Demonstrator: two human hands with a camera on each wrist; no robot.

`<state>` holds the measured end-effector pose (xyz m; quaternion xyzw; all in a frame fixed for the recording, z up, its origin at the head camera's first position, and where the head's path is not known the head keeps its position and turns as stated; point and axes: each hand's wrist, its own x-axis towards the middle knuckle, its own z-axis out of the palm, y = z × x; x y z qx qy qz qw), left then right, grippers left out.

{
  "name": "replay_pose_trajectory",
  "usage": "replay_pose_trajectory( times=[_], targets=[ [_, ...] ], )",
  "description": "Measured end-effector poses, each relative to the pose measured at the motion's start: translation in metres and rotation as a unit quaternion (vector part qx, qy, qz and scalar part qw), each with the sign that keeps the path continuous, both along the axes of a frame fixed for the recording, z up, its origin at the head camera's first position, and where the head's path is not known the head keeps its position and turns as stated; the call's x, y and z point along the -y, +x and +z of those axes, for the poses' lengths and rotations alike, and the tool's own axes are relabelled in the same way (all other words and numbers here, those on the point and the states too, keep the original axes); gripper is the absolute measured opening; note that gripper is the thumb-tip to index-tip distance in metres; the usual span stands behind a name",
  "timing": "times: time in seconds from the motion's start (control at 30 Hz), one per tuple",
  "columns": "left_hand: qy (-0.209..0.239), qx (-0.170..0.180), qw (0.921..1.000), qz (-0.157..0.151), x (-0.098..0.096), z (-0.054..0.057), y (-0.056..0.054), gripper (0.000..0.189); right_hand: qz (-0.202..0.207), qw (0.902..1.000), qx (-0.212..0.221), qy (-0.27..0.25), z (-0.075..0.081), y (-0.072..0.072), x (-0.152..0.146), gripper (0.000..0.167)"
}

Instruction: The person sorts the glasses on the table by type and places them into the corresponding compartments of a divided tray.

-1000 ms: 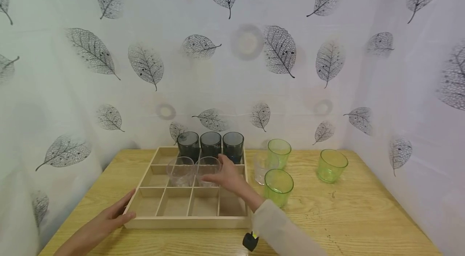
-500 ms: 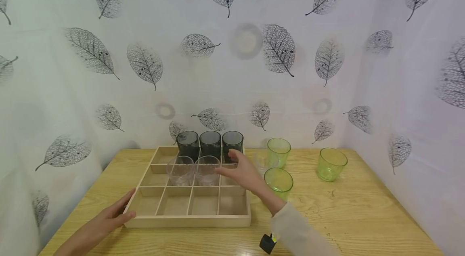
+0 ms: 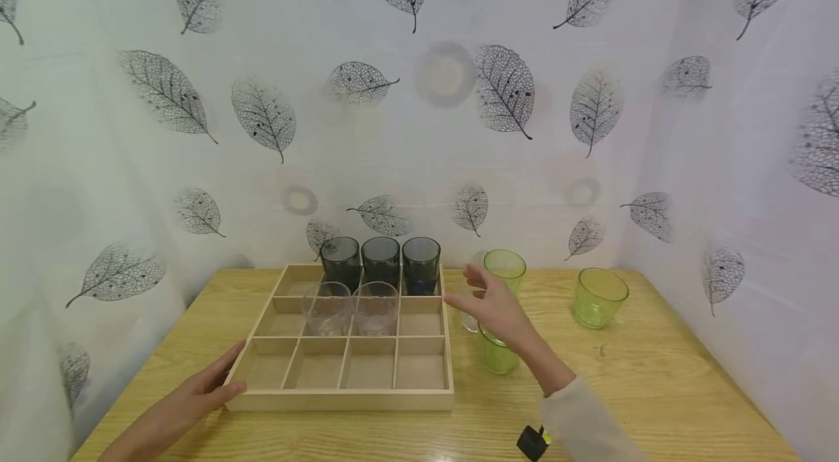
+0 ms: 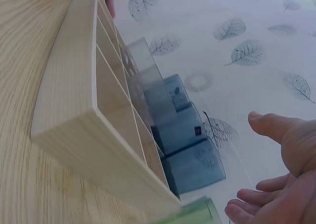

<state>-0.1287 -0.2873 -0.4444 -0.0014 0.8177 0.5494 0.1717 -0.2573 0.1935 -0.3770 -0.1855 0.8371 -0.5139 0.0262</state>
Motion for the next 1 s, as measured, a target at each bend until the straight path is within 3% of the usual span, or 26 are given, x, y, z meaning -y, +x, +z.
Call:
replay_pose_trajectory(
  times=[0.5, 0.77, 1.0],
  targets=[
    [0.008, 0.000, 1.0000, -0.001, 0.000, 0.003, 0.002, 0.082, -0.058, 0.9976, -0.005, 0.037, -0.012, -0.004, -0.052, 0.084],
    [0.012, 0.005, 0.9999, -0.002, 0.000, 0.003, 0.001, 0.082, -0.075, 0.9958, -0.009, 0.052, -0.025, -0.012, -0.052, 0.087],
    [0.020, 0.013, 0.9997, -0.001, 0.000, 0.001, -0.001, 0.083, -0.088, 0.9891, -0.002, 0.118, -0.029, -0.020, -0.043, 0.088]
  ],
)
